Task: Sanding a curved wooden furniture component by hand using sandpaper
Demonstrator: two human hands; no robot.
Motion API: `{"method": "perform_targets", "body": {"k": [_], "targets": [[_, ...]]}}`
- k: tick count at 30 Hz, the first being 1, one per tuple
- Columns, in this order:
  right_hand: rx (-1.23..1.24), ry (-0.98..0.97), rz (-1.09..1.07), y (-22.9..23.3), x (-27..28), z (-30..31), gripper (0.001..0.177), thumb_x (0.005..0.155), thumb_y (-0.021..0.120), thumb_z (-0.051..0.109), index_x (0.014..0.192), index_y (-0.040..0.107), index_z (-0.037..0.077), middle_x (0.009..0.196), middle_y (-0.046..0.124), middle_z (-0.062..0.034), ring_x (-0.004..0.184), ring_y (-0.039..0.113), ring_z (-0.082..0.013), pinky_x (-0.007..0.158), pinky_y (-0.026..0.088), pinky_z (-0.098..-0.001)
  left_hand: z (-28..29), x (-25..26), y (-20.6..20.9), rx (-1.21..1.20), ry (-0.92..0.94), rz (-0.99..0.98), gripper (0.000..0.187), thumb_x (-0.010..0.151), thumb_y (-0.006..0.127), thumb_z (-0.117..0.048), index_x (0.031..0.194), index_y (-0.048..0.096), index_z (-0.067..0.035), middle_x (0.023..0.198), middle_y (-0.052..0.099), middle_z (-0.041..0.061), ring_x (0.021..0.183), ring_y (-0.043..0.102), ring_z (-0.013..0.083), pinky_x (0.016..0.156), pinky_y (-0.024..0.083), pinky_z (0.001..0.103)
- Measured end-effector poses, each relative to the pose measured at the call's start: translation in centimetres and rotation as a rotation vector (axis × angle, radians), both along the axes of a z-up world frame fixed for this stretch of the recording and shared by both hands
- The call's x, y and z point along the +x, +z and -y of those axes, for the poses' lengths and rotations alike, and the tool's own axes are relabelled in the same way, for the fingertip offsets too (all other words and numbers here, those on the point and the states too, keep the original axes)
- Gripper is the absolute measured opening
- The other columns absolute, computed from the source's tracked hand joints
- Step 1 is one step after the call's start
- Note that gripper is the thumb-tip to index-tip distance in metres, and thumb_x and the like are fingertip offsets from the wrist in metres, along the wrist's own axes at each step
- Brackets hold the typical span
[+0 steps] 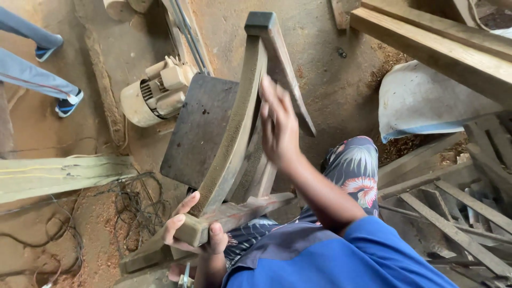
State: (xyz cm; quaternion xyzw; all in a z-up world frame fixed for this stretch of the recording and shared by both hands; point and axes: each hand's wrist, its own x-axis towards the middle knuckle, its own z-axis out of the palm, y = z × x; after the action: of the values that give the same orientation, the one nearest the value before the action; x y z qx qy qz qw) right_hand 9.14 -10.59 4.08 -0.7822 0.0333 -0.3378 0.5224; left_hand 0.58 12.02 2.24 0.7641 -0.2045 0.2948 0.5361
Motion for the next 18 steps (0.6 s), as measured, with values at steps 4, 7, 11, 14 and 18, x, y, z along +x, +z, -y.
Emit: {"method": "perform_targets", "body": {"k": [4, 7, 11, 14, 18], "targets": [[-0.068, 0.086, 0.027, -0.6, -4.6, -3.1, 0.044, 0.109, 0.044, 0.010, 0.150, 0.040, -0.005, 0.151, 0.047, -0.0296, 0.140, 0.054, -0.0423, 0.121, 0.048, -0.0467, 0.5, 0.0, 1.5, -0.001, -0.002, -0.008, 0.056, 0.097, 0.059, -0.045, 0.134, 0.031, -0.015, 0.126, 0.057, 0.015, 0.112, 0.064, 0.0272, 0.104, 0.057, 0.039], [-0.041, 0.008, -0.009, -1.2, -0.9, -0.9, 0.043, 0.109, 0.044, 0.006, 0.150, 0.042, -0.002, 0.144, 0.052, -0.0253, 0.132, 0.058, -0.0365, 0.115, 0.050, -0.0425, 0.3, -0.8, 1.7, 0.065, 0.025, -0.038, 0.055, 0.099, 0.056, -0.048, 0.132, 0.030, -0.013, 0.126, 0.056, 0.016, 0.110, 0.064, 0.0286, 0.105, 0.055, 0.040], [0.048, -0.003, -0.112, -0.1, 2.7, 1.1, 0.041, 0.111, 0.041, 0.013, 0.149, 0.042, -0.003, 0.146, 0.051, -0.0230, 0.134, 0.057, -0.0365, 0.115, 0.049, -0.0428, 0.4, 0.0, 1.6, 0.055, 0.067, 0.029, 0.056, 0.098, 0.056, -0.048, 0.133, 0.030, -0.013, 0.128, 0.047, 0.011, 0.109, 0.065, 0.0289, 0.104, 0.052, 0.039], [-0.091, 0.010, -0.126, 0.7, -3.7, -1.7, 0.063, 0.087, 0.056, -0.013, 0.148, 0.046, 0.000, 0.144, 0.055, -0.0245, 0.128, 0.063, -0.0381, 0.109, 0.053, -0.0424, 0.9, -0.3, 2.3, 0.014, 0.057, -0.033, 0.054, 0.098, 0.055, -0.050, 0.131, 0.030, -0.014, 0.127, 0.056, 0.016, 0.110, 0.062, 0.0294, 0.106, 0.050, 0.039], [-0.267, -0.139, -0.146, -0.8, -2.2, -2.0, 0.050, 0.100, 0.058, 0.007, 0.147, 0.046, -0.001, 0.143, 0.056, -0.0211, 0.121, 0.064, -0.0353, 0.100, 0.052, -0.0412, 0.5, -1.1, 2.3, 0.015, 0.084, -0.149, 0.058, 0.093, 0.059, -0.053, 0.131, 0.033, -0.017, 0.125, 0.058, 0.017, 0.107, 0.061, 0.0290, 0.104, 0.048, 0.037]]}}
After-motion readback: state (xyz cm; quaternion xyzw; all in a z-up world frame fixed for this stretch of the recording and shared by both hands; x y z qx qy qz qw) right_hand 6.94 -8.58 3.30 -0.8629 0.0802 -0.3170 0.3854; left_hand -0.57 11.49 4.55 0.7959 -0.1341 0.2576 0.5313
